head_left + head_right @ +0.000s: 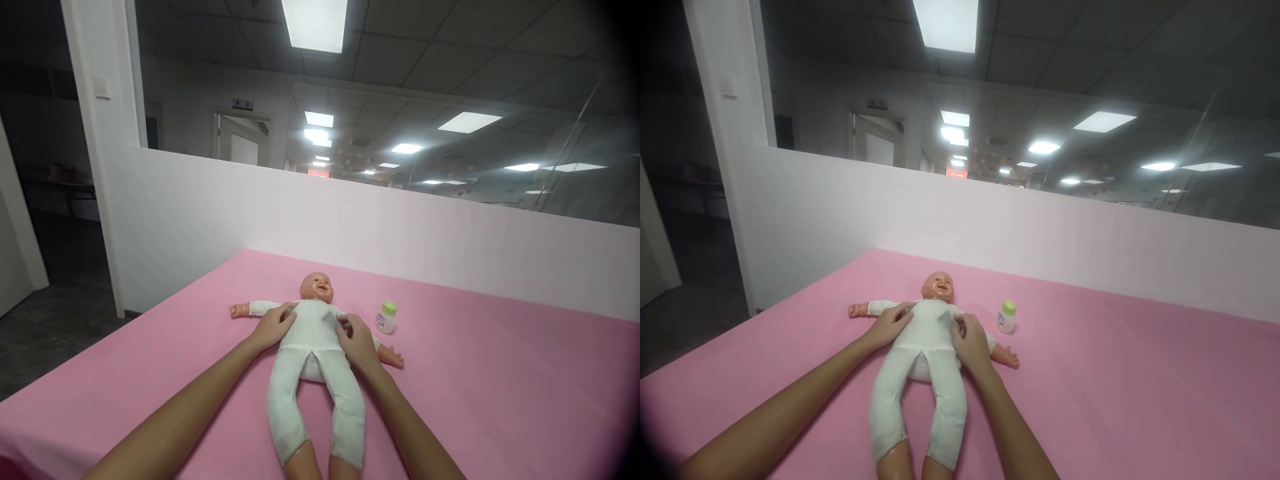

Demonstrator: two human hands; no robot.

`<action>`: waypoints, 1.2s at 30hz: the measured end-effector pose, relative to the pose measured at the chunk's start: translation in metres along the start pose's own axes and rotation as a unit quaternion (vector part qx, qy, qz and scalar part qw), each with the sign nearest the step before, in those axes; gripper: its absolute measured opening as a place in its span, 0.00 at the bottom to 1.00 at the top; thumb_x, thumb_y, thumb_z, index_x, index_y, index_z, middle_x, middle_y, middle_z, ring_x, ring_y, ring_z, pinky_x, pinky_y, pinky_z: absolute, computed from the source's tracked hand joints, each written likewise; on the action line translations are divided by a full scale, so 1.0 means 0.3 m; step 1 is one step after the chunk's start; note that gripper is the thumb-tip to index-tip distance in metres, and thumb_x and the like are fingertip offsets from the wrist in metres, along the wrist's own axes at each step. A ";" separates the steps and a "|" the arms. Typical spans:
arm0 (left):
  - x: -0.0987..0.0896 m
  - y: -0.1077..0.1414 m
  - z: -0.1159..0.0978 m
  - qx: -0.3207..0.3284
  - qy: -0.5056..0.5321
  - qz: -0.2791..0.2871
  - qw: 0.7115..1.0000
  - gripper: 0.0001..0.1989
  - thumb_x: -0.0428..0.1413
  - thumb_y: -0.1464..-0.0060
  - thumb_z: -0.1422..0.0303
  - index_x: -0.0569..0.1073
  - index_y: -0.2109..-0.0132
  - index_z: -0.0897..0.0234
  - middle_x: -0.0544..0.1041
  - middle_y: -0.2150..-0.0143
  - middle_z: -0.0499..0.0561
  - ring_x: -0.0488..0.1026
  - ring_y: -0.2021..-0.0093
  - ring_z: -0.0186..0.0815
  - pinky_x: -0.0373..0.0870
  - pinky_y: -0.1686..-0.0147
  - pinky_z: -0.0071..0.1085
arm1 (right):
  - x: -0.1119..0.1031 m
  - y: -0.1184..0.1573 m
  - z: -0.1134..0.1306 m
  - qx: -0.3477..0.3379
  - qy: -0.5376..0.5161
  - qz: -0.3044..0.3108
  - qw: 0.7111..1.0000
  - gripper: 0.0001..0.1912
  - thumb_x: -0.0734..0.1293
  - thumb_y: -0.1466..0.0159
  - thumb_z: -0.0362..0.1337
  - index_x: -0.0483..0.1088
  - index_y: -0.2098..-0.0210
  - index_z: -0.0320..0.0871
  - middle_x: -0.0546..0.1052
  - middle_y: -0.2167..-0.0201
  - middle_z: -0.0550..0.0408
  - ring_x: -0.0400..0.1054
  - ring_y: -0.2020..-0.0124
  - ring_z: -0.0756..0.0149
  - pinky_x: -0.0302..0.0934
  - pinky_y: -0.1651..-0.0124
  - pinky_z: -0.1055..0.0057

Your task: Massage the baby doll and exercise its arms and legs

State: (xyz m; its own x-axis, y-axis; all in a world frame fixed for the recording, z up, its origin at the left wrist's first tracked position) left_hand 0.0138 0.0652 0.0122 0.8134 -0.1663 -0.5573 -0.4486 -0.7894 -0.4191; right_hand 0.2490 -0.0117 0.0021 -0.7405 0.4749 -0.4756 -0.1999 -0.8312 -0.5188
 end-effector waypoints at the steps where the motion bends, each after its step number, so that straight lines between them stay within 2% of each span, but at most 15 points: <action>1: 0.000 -0.001 0.000 0.002 0.001 0.000 1.000 0.22 0.50 0.34 0.57 0.75 0.40 0.60 0.81 0.56 0.52 0.76 0.57 0.44 0.69 0.53 0.39 | 0.000 0.000 0.002 -0.001 0.002 0.000 1.000 0.12 0.63 0.37 0.40 0.73 0.57 0.44 0.77 0.59 0.49 0.71 0.63 0.59 0.67 0.57 0.61; 8: -0.001 0.002 -0.013 0.003 -0.004 0.000 1.000 0.23 0.49 0.35 0.56 0.75 0.40 0.61 0.82 0.53 0.53 0.77 0.56 0.45 0.70 0.51 0.40 | -0.004 0.001 0.014 -0.003 0.008 0.004 1.000 0.12 0.62 0.37 0.39 0.73 0.57 0.44 0.77 0.59 0.49 0.72 0.63 0.59 0.67 0.57 0.61; 12: -0.008 0.005 -0.023 -0.005 -0.011 -0.012 1.000 0.22 0.50 0.35 0.57 0.76 0.41 0.60 0.81 0.48 0.53 0.77 0.50 0.47 0.70 0.48 0.40 | -0.005 0.001 0.005 0.003 0.016 0.006 1.000 0.12 0.63 0.37 0.39 0.74 0.57 0.44 0.78 0.59 0.48 0.72 0.63 0.58 0.67 0.57 0.61; 17: -0.020 0.007 -0.011 -0.054 -0.069 -0.036 0.995 0.23 0.50 0.36 0.55 0.76 0.40 0.58 0.81 0.47 0.54 0.77 0.48 0.51 0.71 0.50 0.42 | -0.011 -0.004 -0.029 0.029 0.020 -0.004 0.999 0.12 0.63 0.39 0.38 0.74 0.58 0.45 0.79 0.57 0.49 0.74 0.57 0.55 0.67 0.51 0.59; 20: -0.017 0.006 -0.006 -0.061 -0.080 -0.035 0.994 0.24 0.50 0.36 0.55 0.76 0.40 0.58 0.81 0.46 0.55 0.76 0.47 0.51 0.71 0.50 0.42 | -0.014 -0.006 -0.031 0.027 0.023 -0.005 0.999 0.12 0.62 0.39 0.39 0.74 0.58 0.44 0.79 0.57 0.49 0.73 0.54 0.54 0.65 0.49 0.58; 23: -0.013 0.005 0.000 -0.054 -0.083 -0.033 0.995 0.23 0.50 0.36 0.55 0.75 0.39 0.57 0.80 0.46 0.54 0.76 0.46 0.51 0.70 0.49 0.42 | -0.015 -0.004 -0.028 0.032 0.023 0.000 0.999 0.13 0.62 0.39 0.40 0.74 0.58 0.45 0.79 0.60 0.50 0.73 0.58 0.55 0.65 0.53 0.61; 28: -0.013 0.003 0.008 -0.058 -0.104 -0.040 0.992 0.24 0.49 0.36 0.54 0.75 0.40 0.57 0.82 0.53 0.54 0.78 0.54 0.48 0.71 0.54 0.39 | -0.005 0.000 -0.044 0.062 0.024 0.025 0.997 0.12 0.62 0.38 0.41 0.72 0.58 0.46 0.74 0.75 0.59 0.70 0.70 0.59 0.61 0.64 0.67; 36: -0.006 0.002 0.004 -0.061 -0.103 -0.032 0.992 0.23 0.49 0.36 0.55 0.74 0.39 0.57 0.82 0.54 0.54 0.77 0.54 0.48 0.70 0.57 0.38 | -0.004 -0.001 -0.051 0.053 0.030 0.029 0.998 0.12 0.61 0.38 0.41 0.72 0.58 0.47 0.72 0.77 0.61 0.69 0.71 0.61 0.58 0.66 0.69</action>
State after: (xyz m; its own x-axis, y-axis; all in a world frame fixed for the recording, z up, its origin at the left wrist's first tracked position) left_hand 0.0117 0.0656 0.0120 0.7402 0.0007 -0.6723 -0.3397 -0.8626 -0.3749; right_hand 0.2597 -0.0077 -0.0079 -0.7142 0.4389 -0.5452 -0.2267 -0.8820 -0.4131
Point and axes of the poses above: each hand's wrist, its own y-axis away from the middle knuckle, its own x-axis out of the palm, z = x × y, the point moved 8 cm from there along -y, towards the middle knuckle
